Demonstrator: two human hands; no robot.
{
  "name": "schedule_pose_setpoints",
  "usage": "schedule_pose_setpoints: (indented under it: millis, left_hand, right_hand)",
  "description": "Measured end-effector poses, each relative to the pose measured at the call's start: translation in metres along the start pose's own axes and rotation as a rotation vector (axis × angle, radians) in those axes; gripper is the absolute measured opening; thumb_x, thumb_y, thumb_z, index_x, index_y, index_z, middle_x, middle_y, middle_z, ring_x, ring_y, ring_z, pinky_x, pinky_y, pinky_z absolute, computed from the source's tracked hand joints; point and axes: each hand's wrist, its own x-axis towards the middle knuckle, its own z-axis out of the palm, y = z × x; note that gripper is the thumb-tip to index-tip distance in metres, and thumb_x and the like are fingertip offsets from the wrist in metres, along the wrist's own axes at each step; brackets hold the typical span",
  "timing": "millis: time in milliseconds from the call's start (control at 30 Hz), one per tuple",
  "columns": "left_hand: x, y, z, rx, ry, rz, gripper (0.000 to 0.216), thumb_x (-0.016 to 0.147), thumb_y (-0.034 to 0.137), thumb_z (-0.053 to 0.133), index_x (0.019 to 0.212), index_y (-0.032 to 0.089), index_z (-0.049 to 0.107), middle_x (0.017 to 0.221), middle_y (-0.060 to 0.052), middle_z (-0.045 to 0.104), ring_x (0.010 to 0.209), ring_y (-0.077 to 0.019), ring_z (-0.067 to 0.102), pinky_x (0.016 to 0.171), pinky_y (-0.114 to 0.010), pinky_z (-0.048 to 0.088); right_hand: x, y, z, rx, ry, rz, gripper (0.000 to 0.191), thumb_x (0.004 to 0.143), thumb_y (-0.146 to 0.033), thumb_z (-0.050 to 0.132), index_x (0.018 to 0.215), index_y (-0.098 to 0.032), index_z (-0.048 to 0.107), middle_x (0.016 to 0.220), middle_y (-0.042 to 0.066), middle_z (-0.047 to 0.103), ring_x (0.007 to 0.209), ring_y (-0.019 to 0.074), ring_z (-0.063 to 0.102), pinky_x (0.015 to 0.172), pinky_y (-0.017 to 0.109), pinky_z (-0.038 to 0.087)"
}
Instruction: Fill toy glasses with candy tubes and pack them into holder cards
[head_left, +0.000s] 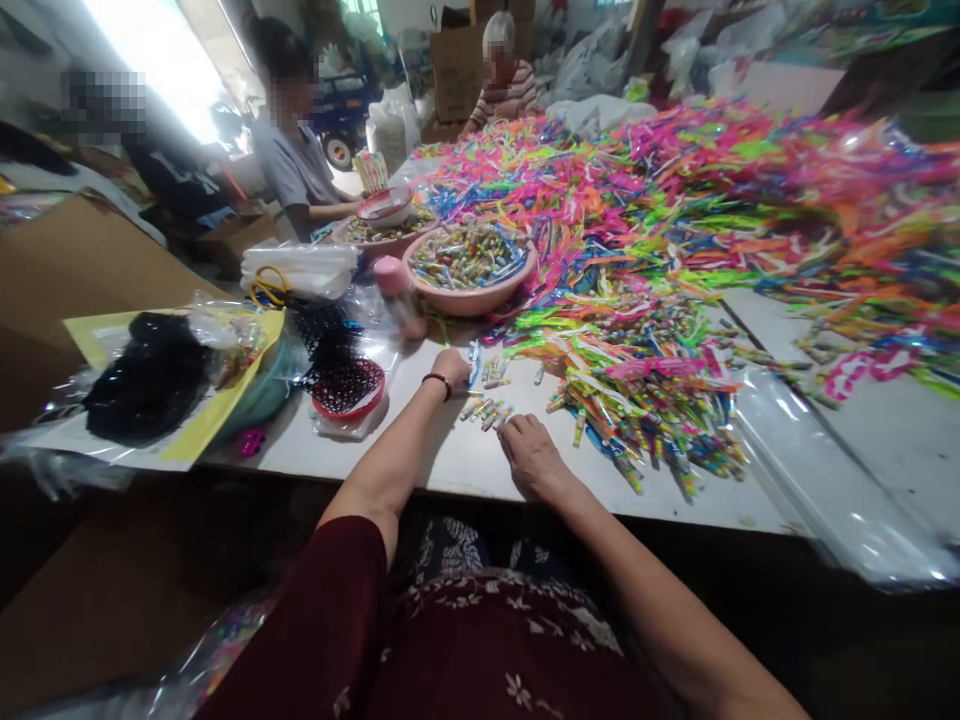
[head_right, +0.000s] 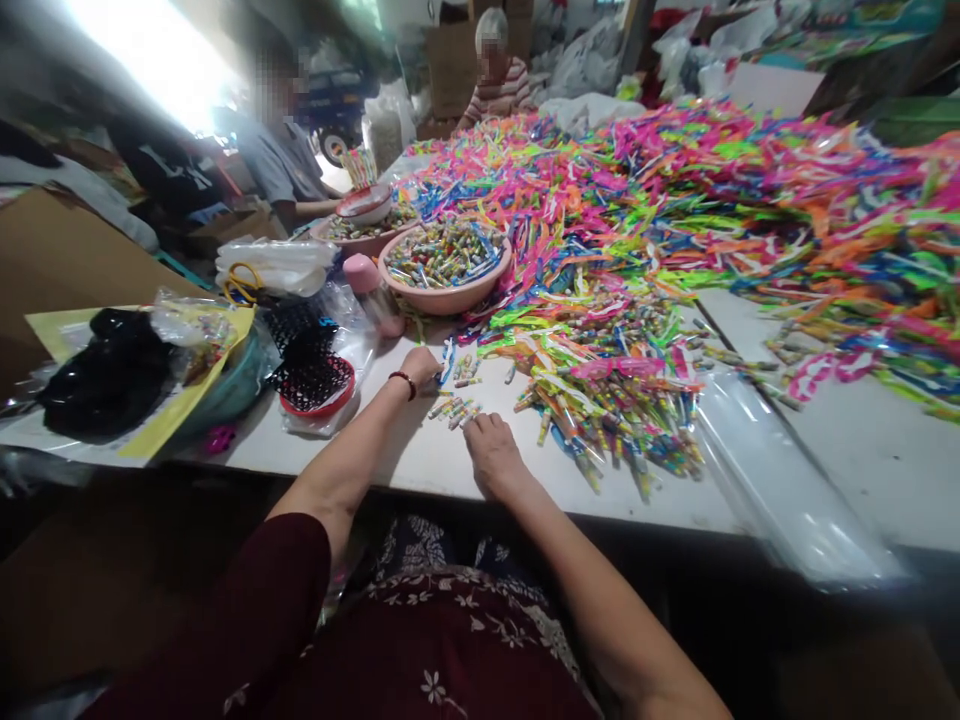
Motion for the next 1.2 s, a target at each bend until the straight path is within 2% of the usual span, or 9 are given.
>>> schedule_pose_setpoints:
  millis: [133,233,333,467,600,700,800,1000,1200]
  left_hand:
    - [-0.017,-0.009,0.002,-0.011,0.065,-0.020,0.047,0.085,0.033,0.069,0.123,0.006,0.064,0.128,-0.026,0.063,0.120,-0.0324,0.061,0.094,-0.033,0.048]
    - [-0.024,-0.010,0.004,-0.040,0.091,-0.009,0.053,0.078,0.039,0.076,0.119,0.008,0.065,0.135,-0.024,0.058,0.126,-0.0330,0.056,0.100,-0.033,0.045]
    - [-0.022,-0.006,0.003,-0.096,0.080,-0.014,0.034,0.068,0.023,0.082,0.097,0.008,0.070,0.126,-0.024,0.062,0.123,-0.0339,0.058,0.098,-0.032,0.045]
    - [-0.018,-0.001,-0.004,-0.259,0.073,-0.039,0.021,0.058,0.006,0.079,0.074,0.011,0.066,0.096,-0.020,0.070,0.109,-0.0345,0.064,0.089,-0.034,0.047]
    - [-0.031,-0.003,-0.012,-0.530,0.166,-0.037,0.028,0.063,0.007,0.077,0.085,0.016,0.063,0.087,-0.007,0.068,0.101,-0.0236,0.063,0.086,-0.030,0.048]
    - [-0.056,-0.005,-0.014,-0.786,0.178,-0.074,0.023,0.073,0.015,0.072,0.092,0.017,0.059,0.080,-0.001,0.064,0.081,-0.0160,0.064,0.076,-0.027,0.051]
    - [-0.096,-0.005,-0.010,-1.045,0.087,-0.099,0.014,0.076,0.019,0.070,0.081,0.016,0.056,0.071,0.000,0.062,0.067,-0.0128,0.063,0.071,-0.028,0.055]
    - [-0.189,0.001,0.006,-1.516,-0.141,-0.145,0.022,0.065,0.013,0.076,0.081,0.015,0.060,0.083,-0.005,0.071,0.078,-0.0157,0.069,0.078,-0.030,0.059]
    - [-0.227,0.012,0.009,-1.729,-0.234,-0.205,0.029,0.062,0.010,0.078,0.086,0.015,0.063,0.081,0.000,0.071,0.073,-0.0124,0.068,0.074,-0.025,0.057]
  right_hand:
    - [-0.016,0.006,0.004,0.139,0.070,0.021,0.020,0.102,-0.018,0.042,0.106,-0.016,0.061,0.101,0.012,0.062,0.093,0.0246,0.054,0.086,0.037,0.045]
    - [-0.027,0.004,0.008,0.194,0.124,-0.002,0.020,0.102,-0.020,0.041,0.104,-0.017,0.061,0.102,0.013,0.063,0.096,0.0252,0.055,0.088,0.039,0.048]
    - [-0.036,0.001,0.008,0.250,0.176,-0.007,0.021,0.102,-0.021,0.040,0.109,-0.018,0.060,0.103,0.013,0.064,0.098,0.0260,0.057,0.089,0.041,0.050]
    - [-0.042,-0.001,0.004,0.375,0.218,0.055,0.023,0.102,-0.025,0.042,0.114,-0.019,0.061,0.102,0.013,0.067,0.097,0.0261,0.060,0.090,0.043,0.053]
    - [-0.047,-0.004,-0.002,0.582,0.264,0.180,0.026,0.100,-0.032,0.046,0.114,-0.020,0.064,0.104,0.013,0.069,0.096,0.0245,0.065,0.090,0.043,0.055]
    - [-0.052,-0.009,-0.010,0.814,0.229,0.347,0.031,0.099,-0.040,0.049,0.115,-0.020,0.066,0.104,0.010,0.070,0.090,0.0210,0.067,0.080,0.036,0.058]
    - [-0.053,-0.016,-0.024,0.992,0.172,0.469,0.038,0.096,-0.049,0.056,0.118,-0.020,0.067,0.100,0.007,0.071,0.085,0.0189,0.067,0.075,0.032,0.058]
    - [-0.051,-0.030,-0.052,1.033,0.224,0.371,0.035,0.090,-0.048,0.067,0.114,-0.022,0.071,0.112,0.007,0.070,0.103,0.0200,0.064,0.095,0.036,0.052]
    - [-0.055,-0.040,-0.064,1.222,0.212,0.478,0.036,0.085,-0.051,0.073,0.105,-0.021,0.068,0.094,0.004,0.072,0.081,0.0169,0.066,0.078,0.033,0.057]
